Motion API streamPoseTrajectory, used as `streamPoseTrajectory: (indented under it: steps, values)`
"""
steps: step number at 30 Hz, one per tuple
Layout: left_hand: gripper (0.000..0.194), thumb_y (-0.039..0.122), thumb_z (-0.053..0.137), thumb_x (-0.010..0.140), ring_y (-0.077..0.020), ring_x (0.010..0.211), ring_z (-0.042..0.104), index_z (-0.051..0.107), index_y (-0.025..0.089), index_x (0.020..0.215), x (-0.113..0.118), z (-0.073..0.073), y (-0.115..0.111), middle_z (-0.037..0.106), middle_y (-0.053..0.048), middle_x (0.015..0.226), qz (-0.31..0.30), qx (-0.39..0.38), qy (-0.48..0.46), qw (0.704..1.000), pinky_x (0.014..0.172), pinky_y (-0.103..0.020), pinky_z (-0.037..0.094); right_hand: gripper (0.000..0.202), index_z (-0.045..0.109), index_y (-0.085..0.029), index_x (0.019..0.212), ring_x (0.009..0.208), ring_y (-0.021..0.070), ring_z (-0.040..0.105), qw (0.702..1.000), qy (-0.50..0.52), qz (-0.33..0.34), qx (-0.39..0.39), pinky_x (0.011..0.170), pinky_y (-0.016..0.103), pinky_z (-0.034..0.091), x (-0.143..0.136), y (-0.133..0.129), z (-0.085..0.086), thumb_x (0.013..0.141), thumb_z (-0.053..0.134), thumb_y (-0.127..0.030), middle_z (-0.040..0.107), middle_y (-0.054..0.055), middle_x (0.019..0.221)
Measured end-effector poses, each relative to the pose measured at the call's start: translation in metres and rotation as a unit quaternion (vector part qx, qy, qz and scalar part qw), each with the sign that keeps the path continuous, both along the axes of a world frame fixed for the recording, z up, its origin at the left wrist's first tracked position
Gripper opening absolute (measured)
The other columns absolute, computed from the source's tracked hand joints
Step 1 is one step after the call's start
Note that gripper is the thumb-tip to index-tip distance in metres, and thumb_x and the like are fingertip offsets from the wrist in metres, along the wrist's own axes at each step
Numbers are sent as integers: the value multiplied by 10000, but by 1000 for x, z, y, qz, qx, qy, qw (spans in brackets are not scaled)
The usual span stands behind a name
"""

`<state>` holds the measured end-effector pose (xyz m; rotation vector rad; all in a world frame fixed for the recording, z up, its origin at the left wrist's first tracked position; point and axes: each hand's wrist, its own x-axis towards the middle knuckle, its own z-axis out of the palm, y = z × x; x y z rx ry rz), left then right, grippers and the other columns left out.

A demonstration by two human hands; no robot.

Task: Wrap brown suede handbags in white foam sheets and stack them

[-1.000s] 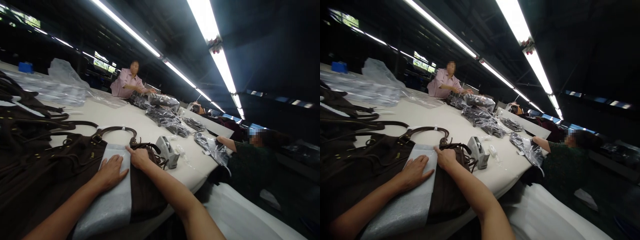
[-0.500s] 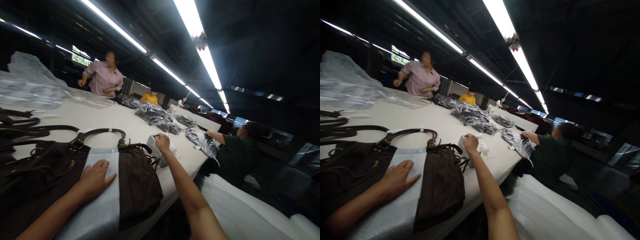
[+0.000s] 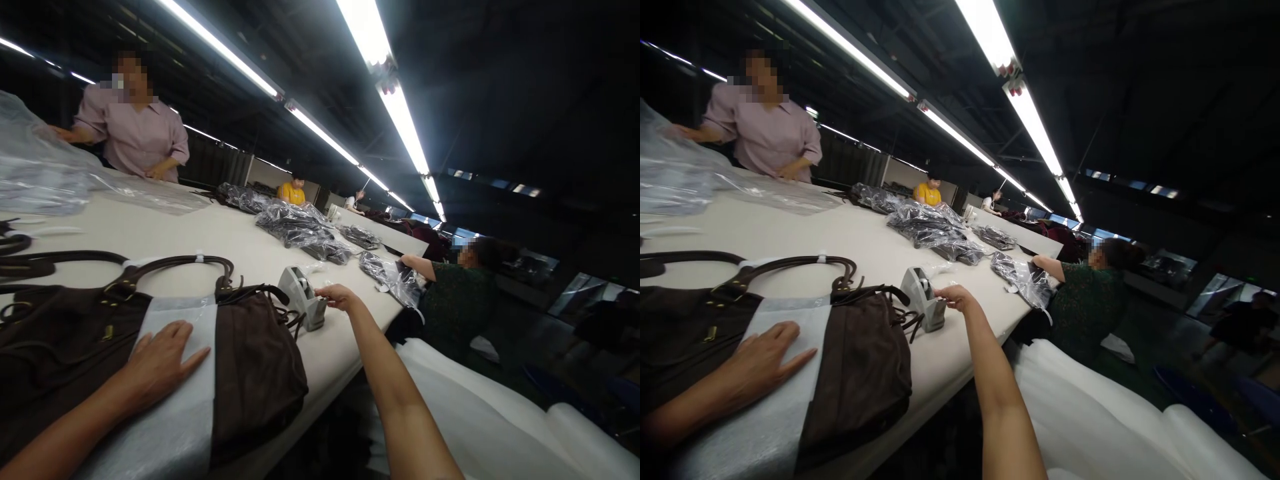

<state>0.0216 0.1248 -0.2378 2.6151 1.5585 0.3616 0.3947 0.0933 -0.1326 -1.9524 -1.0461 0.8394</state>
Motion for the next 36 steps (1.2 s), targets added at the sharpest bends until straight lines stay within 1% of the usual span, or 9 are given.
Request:
streamPoseTrajectory:
  steps: [4,8,14,19,23,28,31,34,36]
  values:
    - [378,471,294,855,-277,1171,542,481,187,1020,0,-1,2,597,-155,1256,-2,3,-13,1000,1031,-438,347,149,683,-124,717,765,122,598,995,-16,-5,99,673,208,421,2,-14,9,737,737,-262,704,41,797]
    - [451,508,258,826,-308,1167,538,481,171,1026,-1,2,2,593,-187,1243,-16,-14,5,1000,1030,-462,354,174,671,-142,682,676,111,579,985,-57,6,166,650,207,424,9,-42,6,755,702,-297,678,6,682]
    - [526,512,196,823,-324,1177,544,460,128,1067,-2,7,2,532,-218,1263,-31,-46,27,998,1032,-467,353,189,638,-171,621,513,117,548,981,-106,-4,162,566,224,435,6,-63,-38,773,650,-282,627,-12,538]
    - [511,512,210,841,-322,1169,540,480,134,1055,-1,4,4,557,-208,1232,-22,-35,28,999,1032,-468,357,222,606,-195,537,625,163,613,964,-179,-103,170,667,250,437,5,-74,-76,752,656,-222,645,13,563]
    - [518,504,284,855,-318,1180,532,532,117,1092,-1,9,-1,562,-198,1263,-18,-37,4,999,1049,-484,354,271,635,-193,539,607,183,604,950,-199,-150,189,651,279,430,-7,-86,-74,795,616,-281,656,40,571]
    - [546,515,393,869,-326,1247,493,605,101,1154,-6,25,-17,504,-205,1365,-5,-59,-18,998,1075,-468,356,326,751,-155,751,519,126,543,957,50,5,286,505,239,414,-88,-58,-34,714,734,-479,702,51,650]
    - [552,501,438,869,-348,1291,458,635,116,1211,-12,29,-22,470,-209,1397,17,-68,-19,997,1079,-454,360,259,745,-130,742,493,93,538,961,146,83,219,461,193,396,-164,-25,-21,692,780,-381,700,50,636]
    - [565,508,474,861,-347,1284,466,631,151,1271,-21,32,-24,486,-204,1374,6,-77,-21,997,1079,-427,366,112,711,-117,690,463,70,533,968,186,79,149,443,157,393,-228,10,-24,758,719,-206,680,29,582]
    - [559,504,480,864,-332,1269,481,631,163,1280,-26,34,-24,498,-197,1356,-12,-80,-25,996,1089,-401,356,148,673,-121,644,440,62,525,971,191,63,129,424,144,389,-257,31,-29,791,668,-136,660,16,546]
